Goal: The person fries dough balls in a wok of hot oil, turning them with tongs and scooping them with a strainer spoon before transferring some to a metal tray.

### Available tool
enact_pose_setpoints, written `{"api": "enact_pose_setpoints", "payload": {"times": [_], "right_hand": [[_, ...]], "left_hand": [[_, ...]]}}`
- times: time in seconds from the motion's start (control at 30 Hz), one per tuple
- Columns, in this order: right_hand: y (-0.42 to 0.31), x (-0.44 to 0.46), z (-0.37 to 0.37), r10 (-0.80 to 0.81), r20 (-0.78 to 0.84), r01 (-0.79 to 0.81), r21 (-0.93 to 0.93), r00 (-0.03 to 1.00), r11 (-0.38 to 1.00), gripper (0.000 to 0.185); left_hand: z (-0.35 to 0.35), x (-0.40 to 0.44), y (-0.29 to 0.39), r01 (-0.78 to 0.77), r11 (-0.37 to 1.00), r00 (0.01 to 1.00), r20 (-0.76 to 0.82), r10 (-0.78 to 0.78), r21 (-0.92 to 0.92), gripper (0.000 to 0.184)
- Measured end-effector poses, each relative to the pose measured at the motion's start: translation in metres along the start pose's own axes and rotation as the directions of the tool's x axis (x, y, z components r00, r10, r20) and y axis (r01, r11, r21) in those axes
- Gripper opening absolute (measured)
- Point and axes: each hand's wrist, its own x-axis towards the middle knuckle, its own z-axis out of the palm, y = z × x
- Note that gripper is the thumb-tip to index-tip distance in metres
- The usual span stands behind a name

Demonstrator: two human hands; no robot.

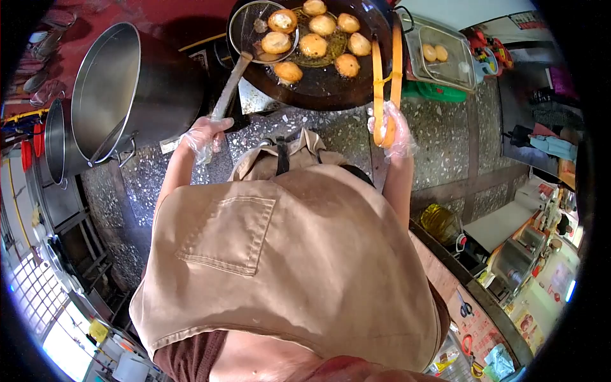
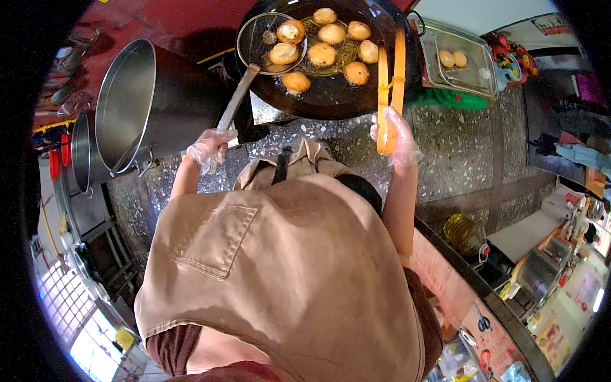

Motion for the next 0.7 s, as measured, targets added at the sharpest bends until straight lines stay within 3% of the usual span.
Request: {"api": "enact_pose_setpoints", "payload": {"times": [0.7], "right_hand": [[0.002, -0.012, 0.009, -0.038, -0.146, 0.015, -0.156, 0.989, 0.988, 0.027]], "left_hand": [[0.001, 0.004, -0.003, -0.023, 0.998, 1.0, -0.001, 0.023, -0.052, 0.044]]}}
